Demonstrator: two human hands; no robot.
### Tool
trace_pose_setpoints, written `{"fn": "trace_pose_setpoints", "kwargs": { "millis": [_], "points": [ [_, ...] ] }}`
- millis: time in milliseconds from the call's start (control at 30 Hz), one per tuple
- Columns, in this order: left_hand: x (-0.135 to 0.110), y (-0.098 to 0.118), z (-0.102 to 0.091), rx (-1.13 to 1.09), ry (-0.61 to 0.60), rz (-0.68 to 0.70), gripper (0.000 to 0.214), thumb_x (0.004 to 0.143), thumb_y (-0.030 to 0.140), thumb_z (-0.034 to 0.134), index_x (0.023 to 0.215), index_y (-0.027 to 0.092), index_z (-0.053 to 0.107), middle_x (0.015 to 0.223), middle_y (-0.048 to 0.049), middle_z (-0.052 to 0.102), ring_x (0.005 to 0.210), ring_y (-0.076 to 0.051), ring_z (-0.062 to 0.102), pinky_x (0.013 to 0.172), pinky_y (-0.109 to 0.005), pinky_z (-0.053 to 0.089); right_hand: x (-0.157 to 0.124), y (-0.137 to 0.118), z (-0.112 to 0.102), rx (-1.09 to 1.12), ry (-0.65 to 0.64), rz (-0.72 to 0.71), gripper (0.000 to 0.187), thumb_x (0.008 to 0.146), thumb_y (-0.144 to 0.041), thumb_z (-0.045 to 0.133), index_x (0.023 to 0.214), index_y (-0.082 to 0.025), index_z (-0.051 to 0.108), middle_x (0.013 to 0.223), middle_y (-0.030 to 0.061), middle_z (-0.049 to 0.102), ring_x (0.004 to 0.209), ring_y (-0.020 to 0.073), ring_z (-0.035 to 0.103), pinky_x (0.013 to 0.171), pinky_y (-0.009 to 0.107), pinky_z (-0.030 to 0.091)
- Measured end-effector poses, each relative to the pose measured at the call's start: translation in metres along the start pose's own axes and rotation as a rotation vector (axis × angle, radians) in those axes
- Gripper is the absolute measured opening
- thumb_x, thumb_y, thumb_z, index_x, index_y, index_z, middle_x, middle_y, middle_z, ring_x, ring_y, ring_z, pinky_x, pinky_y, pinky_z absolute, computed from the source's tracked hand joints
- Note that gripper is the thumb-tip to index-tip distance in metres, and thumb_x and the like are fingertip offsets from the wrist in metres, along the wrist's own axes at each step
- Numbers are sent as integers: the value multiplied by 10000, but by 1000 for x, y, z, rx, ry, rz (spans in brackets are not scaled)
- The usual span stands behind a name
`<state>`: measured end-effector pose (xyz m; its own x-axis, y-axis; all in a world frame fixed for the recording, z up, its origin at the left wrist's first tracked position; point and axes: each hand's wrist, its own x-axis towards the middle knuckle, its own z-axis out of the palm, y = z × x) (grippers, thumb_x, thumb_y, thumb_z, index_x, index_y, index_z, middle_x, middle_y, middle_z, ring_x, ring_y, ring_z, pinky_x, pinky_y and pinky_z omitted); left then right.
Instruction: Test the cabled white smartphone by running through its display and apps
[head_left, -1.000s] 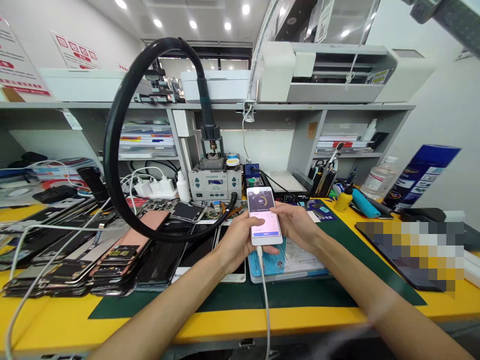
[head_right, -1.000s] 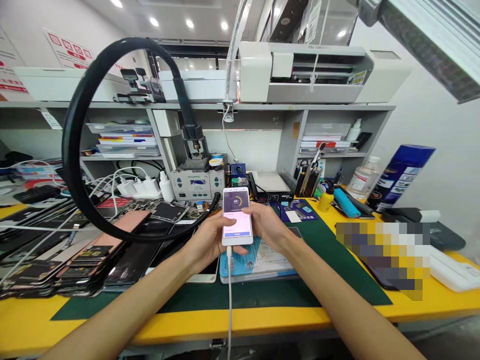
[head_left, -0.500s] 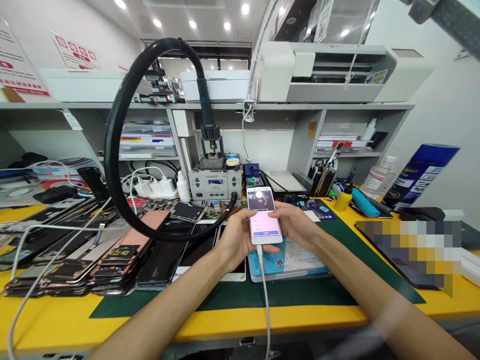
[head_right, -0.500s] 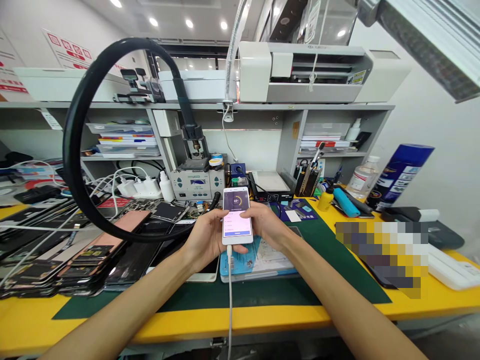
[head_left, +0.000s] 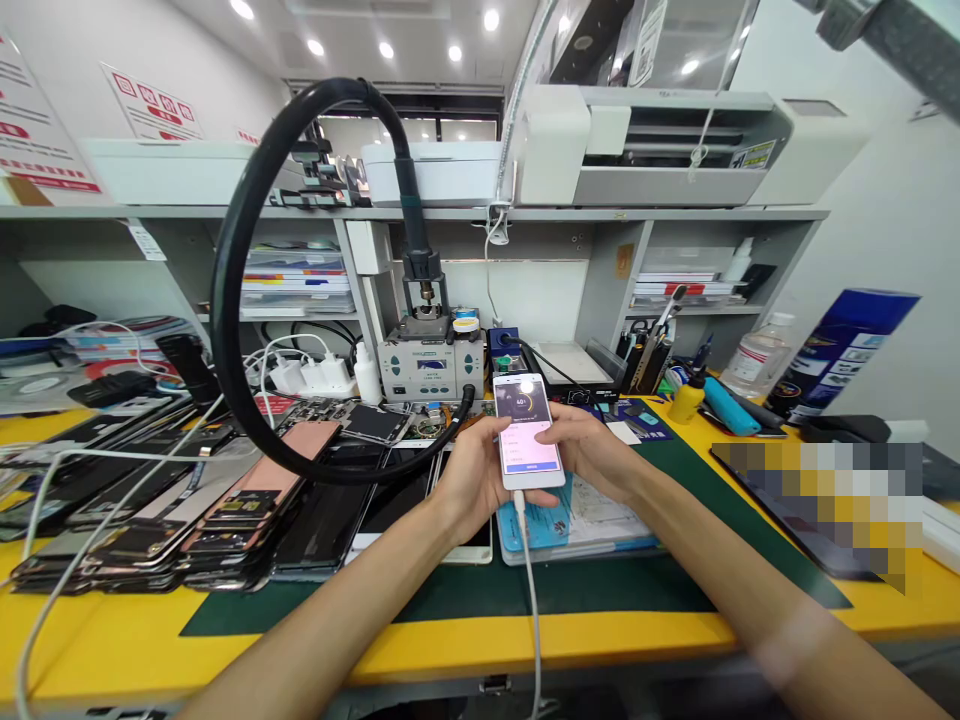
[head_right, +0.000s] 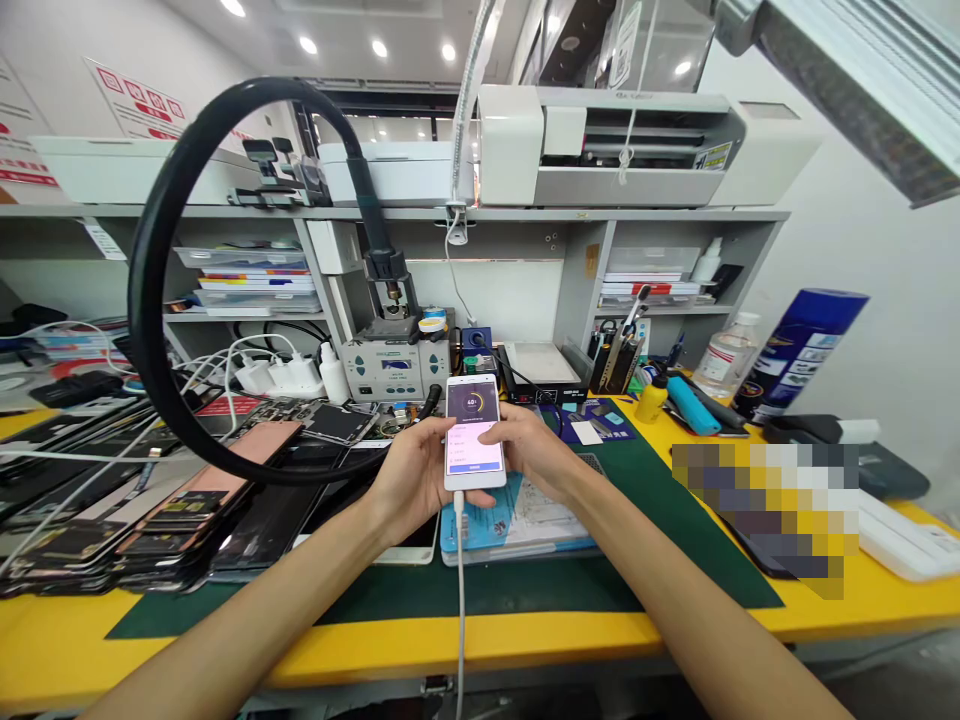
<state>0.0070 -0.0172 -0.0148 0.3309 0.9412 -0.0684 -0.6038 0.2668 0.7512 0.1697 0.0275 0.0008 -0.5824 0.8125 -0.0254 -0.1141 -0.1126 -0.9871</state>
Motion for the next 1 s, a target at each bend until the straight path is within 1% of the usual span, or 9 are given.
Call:
{"fn": "trace_pose_setpoints", "kwargs": {
  "millis": [200,367,500,700,1000],
  "points": [
    [-1,2,4,14,11,-1,395,925,328,463,1216,85,570,1050,-183,676,848,-271,682,561,-376,613,0,0,0,14,20,3,342,730,-142,637,1069,-172,671,943,53,716,815,206,647,681,302,488],
    [-1,2,5,-5,11,-7,408,935,329,441,1250,96,556,1026,-173,680,830,-268,685,541,-383,612,0,2,-1,1,9,3,339,734,-150,642,1071,-177,662,943,51,710,813,205,645,679,304,487],
    [-1,2,5,6,11,-2,406,935,333,451,1246,95,558,1037,-171,679,836,-267,685,547,-379,615,-1,-1,1,-28,17,12,328,714,-150,660,1041,-181,651,884,36,701,782,197,637,674,305,485],
    [-2,3,6,-3,4,-11,415,944,319,426,1269,92,546,1005,-166,684,850,-261,685,568,-367,618,-2,-2,2,-79,30,19,344,700,-164,682,1040,-188,638,870,36,698,783,205,638,668,311,476],
    [-3,4,8,3,14,-13,397,946,322,418,1225,85,570,997,-170,683,847,-270,685,551,-375,614,-2,-2,1,-72,18,13,363,706,-172,682,1066,-183,641,888,48,700,778,204,635,686,321,493]
  ]
}}
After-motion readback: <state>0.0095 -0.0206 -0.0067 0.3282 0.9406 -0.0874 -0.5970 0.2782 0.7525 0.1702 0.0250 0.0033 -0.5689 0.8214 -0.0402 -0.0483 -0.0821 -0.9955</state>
